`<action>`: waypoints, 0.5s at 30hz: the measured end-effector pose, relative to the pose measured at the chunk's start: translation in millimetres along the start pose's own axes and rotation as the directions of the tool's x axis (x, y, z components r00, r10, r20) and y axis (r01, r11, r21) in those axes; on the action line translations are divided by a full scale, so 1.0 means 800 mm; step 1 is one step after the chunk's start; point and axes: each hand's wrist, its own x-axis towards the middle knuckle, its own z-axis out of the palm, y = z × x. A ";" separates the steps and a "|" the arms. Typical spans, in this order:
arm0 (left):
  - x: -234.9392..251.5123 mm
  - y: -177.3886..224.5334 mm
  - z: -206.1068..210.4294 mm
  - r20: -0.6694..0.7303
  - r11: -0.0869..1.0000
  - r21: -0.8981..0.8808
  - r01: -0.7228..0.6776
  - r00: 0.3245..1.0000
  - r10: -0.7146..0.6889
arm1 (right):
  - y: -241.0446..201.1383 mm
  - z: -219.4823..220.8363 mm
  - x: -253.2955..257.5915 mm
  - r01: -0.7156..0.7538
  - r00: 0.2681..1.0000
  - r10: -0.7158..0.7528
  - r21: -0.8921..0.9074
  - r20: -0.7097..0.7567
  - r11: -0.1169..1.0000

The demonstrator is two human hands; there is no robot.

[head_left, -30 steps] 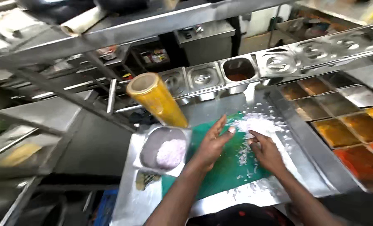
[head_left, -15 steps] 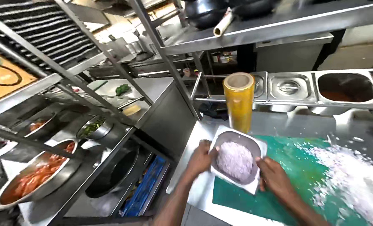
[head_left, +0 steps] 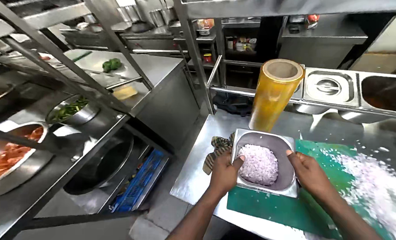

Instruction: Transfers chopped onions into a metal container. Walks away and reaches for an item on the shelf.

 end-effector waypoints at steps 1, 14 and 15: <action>-0.008 -0.009 0.003 -0.024 0.999 -0.027 -0.041 0.999 0.040 | 0.004 0.001 -0.004 0.039 0.999 -0.039 -0.034 -0.019 0.999; -0.068 -0.052 0.034 -0.342 0.928 -0.207 -0.309 0.912 0.228 | -0.019 -0.054 -0.066 0.449 0.710 -0.608 -0.438 -0.355 0.779; -0.068 -0.046 0.036 -0.341 0.941 -0.203 -0.272 0.920 0.192 | -0.018 -0.051 -0.072 0.523 0.658 -0.636 -0.364 -0.403 0.771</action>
